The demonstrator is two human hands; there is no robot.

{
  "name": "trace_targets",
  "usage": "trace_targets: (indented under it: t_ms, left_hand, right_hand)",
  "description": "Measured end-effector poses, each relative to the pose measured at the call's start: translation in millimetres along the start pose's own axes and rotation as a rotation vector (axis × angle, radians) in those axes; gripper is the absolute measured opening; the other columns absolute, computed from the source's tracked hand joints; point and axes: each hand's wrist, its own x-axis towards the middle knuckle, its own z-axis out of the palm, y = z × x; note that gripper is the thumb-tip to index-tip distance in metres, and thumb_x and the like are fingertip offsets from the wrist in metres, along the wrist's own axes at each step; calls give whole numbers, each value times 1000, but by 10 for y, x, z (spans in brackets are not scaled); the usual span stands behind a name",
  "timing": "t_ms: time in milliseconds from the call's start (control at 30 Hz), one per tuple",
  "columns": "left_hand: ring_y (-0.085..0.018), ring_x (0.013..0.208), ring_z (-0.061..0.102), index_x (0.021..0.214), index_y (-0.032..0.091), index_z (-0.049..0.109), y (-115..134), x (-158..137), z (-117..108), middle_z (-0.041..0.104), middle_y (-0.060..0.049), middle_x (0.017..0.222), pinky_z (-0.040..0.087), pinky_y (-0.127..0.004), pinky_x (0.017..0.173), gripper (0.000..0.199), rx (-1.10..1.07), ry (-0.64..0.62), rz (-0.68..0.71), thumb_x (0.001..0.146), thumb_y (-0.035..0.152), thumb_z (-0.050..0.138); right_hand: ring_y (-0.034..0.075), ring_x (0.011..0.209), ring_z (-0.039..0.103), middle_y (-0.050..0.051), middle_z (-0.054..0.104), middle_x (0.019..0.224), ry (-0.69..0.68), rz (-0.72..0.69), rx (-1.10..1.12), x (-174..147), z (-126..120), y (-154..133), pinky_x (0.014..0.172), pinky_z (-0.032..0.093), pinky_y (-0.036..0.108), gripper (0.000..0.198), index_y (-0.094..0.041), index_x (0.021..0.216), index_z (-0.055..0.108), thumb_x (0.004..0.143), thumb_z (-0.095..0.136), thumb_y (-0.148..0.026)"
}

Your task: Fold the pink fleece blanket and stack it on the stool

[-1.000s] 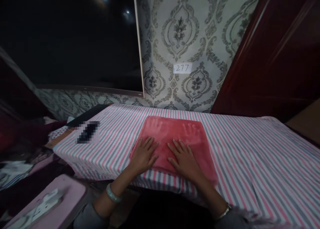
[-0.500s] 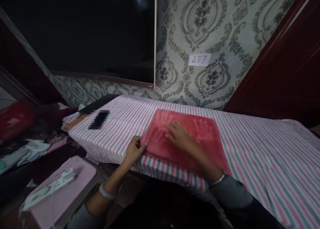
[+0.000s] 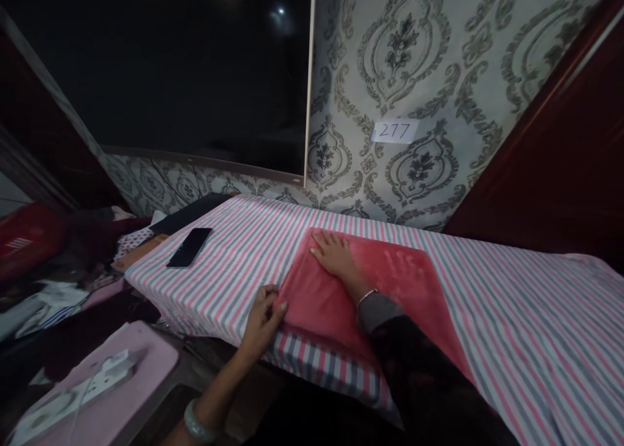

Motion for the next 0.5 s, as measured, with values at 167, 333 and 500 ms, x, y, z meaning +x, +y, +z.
trace_targets:
  t_ms: [167,333,500]
  left_hand:
    - [-23,102,56,78,20,56,-6,-70,51,57,-10,103,46,-39,92,26,90,14,16,94,37,44]
    - [-23,98,59,82,21,56,-66,-60,41,59,-10,100,50,-40,88,22,123,9,32,93,35,43]
    - [-29,116,56,108,20,58,65,50,-47,59,-15,121,47,-48,96,23,322,134,173,89,31,51]
  right_hand:
    - [28,147,23,7,24,161,24,-6,3,3,190,42,114,24,54,57,-28,155,25,101,27,-48]
    - [29,147,21,7,22,161,-9,-4,30,28,168,51,115,21,55,57,-28,155,23,101,29,-47]
    - [24,144,29,6,32,158,-56,-9,159,205,-73,95,115,27,49,55,-25,153,30,102,27,-45]
